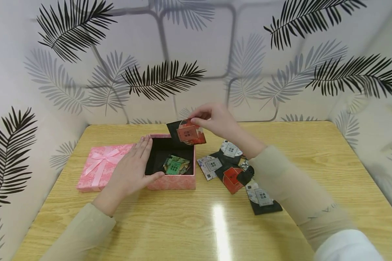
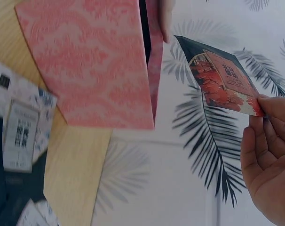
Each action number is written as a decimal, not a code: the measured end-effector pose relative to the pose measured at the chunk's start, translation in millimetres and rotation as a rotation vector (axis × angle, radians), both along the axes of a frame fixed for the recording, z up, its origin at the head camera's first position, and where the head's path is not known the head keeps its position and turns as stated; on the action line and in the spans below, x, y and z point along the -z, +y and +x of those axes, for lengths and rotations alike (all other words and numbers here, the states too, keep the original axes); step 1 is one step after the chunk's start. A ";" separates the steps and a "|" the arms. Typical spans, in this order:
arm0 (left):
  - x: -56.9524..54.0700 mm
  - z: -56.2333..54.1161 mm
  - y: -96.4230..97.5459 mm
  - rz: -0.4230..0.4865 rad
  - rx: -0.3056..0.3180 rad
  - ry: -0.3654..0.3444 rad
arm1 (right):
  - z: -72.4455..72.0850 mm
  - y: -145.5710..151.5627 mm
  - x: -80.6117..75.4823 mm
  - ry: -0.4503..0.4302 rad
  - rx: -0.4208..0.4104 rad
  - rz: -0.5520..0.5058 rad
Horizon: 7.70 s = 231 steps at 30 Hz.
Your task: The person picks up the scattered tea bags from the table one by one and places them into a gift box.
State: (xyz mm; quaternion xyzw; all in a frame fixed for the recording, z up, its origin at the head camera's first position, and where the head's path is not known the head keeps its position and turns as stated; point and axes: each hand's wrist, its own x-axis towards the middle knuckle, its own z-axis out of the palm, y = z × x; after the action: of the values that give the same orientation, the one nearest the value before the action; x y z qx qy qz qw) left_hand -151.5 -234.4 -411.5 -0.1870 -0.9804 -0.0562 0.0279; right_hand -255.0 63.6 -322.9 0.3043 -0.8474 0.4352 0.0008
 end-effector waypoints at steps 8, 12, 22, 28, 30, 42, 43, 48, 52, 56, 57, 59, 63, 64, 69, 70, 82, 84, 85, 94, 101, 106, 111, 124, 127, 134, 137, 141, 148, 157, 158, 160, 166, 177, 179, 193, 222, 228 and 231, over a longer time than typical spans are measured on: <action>1.2 -0.9 0.4 0.008 0.003 0.012 | 12.3 -28.3 19.0 -0.026 -0.099 0.005; 1.4 -0.4 -0.1 0.009 0.003 0.011 | 17.7 -37.2 29.3 -0.047 -0.125 0.026; 1.3 0.4 -0.4 0.004 0.002 0.001 | 23.3 -50.7 61.7 -0.081 -0.161 0.090; 1.2 1.2 -0.6 0.012 -0.001 0.000 | 25.2 -59.0 69.4 -0.014 -0.143 0.216; 1.2 1.1 -0.9 0.012 0.002 0.003 | 25.2 -61.4 71.0 0.030 -0.131 0.270; 2.7 -0.2 -1.5 0.024 0.011 0.009 | 24.2 -65.5 76.6 0.141 -0.112 0.362; 2.3 -0.1 -1.3 0.022 0.009 0.009 | 24.0 -65.3 76.1 0.140 -0.111 0.358; 2.3 -0.3 -0.9 0.017 0.006 0.010 | 22.2 -60.8 71.9 0.076 -0.098 0.314; 3.5 -0.6 -0.7 0.023 0.005 0.022 | 19.7 -52.1 66.1 0.016 -0.087 0.264; 3.8 -0.7 -0.7 0.024 0.005 0.023 | 15.3 -39.4 61.1 0.002 -0.063 0.218; 3.8 -0.8 -0.8 0.022 0.006 0.023 | 13.7 -35.8 60.5 0.004 -0.054 0.208; 4.0 -1.0 -1.2 0.018 0.007 0.022 | 10.3 -28.1 60.0 0.015 -0.030 0.185; 4.2 -1.2 -1.7 0.011 0.012 0.019 | 3.1 -11.5 60.8 0.027 0.010 0.151; 4.3 -1.3 -1.7 0.010 0.012 0.018 | 1.9 -7.1 60.8 0.026 0.018 0.147; 4.5 -1.3 -1.7 0.007 0.007 0.013 | -3.4 13.7 60.3 0.003 0.048 0.126; 4.4 -1.2 -1.7 0.006 0.005 0.012 | -4.5 17.8 60.7 -0.006 0.053 0.121; 2.5 0.3 -0.8 0.013 -0.002 -0.006 | -14.2 65.8 72.2 -0.081 0.107 0.153; 2.3 0.3 -0.7 0.012 -0.002 -0.005 | -15.3 73.4 75.5 -0.088 0.121 0.155; 2.3 0.2 -0.7 0.013 -0.002 -0.004 | -16.2 77.0 77.4 -0.091 0.128 0.158; 2.7 -0.4 -0.5 0.021 -0.003 0.003 | -26.7 107.6 99.9 -0.137 0.195 0.161; 2.8 -0.8 -0.4 0.021 0.002 -0.002 | -32.2 126.9 119.5 -0.207 0.249 0.172; 3.2 -0.6 -0.7 0.016 -0.001 -0.002 | -32.7 135.9 130.4 -0.226 0.267 0.167; 2.6 -0.2 -0.8 0.010 -0.001 -0.006 | -31.2 140.4 135.7 -0.246 0.281 0.183; 1.9 1.2 0.7 0.026 -0.007 -0.007 | -31.0 138.4 139.1 -0.192 0.208 0.279; 2.5 1.3 0.6 0.030 -0.009 -0.010 | -30.7 137.2 138.4 -0.178 0.186 0.292; 2.7 0.8 -0.6 0.025 -0.007 -0.001 | -31.0 135.4 139.3 -0.179 0.182 0.315; 2.7 0.7 -1.2 0.021 -0.009 -0.004 | -32.1 134.4 140.6 -0.188 0.199 0.321; 1.9 0.8 -1.2 0.020 -0.010 -0.008 | -33.7 133.4 140.3 -0.207 0.224 0.303; 0.9 0.9 -0.4 0.025 -0.010 -0.010 | -32.5 133.6 135.3 -0.236 0.285 0.269; 1.8 1.2 -1.5 0.034 -0.009 -0.013 | -32.0 133.5 120.5 -0.195 0.343 0.192; 1.9 1.1 -1.6 0.037 -0.010 -0.013 | -31.8 133.2 117.2 -0.180 0.341 0.187; 1.6 1.4 -1.6 0.039 -0.010 -0.011 | -31.8 132.5 111.0 -0.157 0.335 0.178; 0.9 1.4 -1.2 0.037 -0.009 -0.011 | -30.9 127.9 92.9 -0.127 0.298 0.141; 1.6 0.1 -2.0 0.012 -0.005 0.000 | -32.9 107.6 59.6 -0.048 0.265 0.099; 1.1 0.3 -1.9 0.002 -0.003 0.004 | -32.9 101.6 52.9 -0.033 0.261 0.091; -3.2 0.8 0.2 -0.025 -0.001 -0.013 | -21.1 41.6 15.5 -0.026 0.166 -0.039; -0.1 -0.8 -1.1 -0.006 0.004 0.009 | 16.3 -49.8 61.8 -0.100 -0.154 0.021; 0.1 -0.6 -1.7 -0.004 0.008 0.013 | 21.0 -55.1 67.6 -0.041 -0.177 0.188; -0.1 -0.6 -2.0 -0.001 0.010 0.016 | 23.0 -57.0 69.3 0.023 -0.171 0.257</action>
State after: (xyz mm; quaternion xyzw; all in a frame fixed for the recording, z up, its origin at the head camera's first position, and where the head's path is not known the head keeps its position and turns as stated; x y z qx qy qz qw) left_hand -152.1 -236.5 -411.4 -0.1923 -0.9792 -0.0544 0.0355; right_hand -232.0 6.6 -392.2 0.3777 -0.8671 0.3182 -0.0656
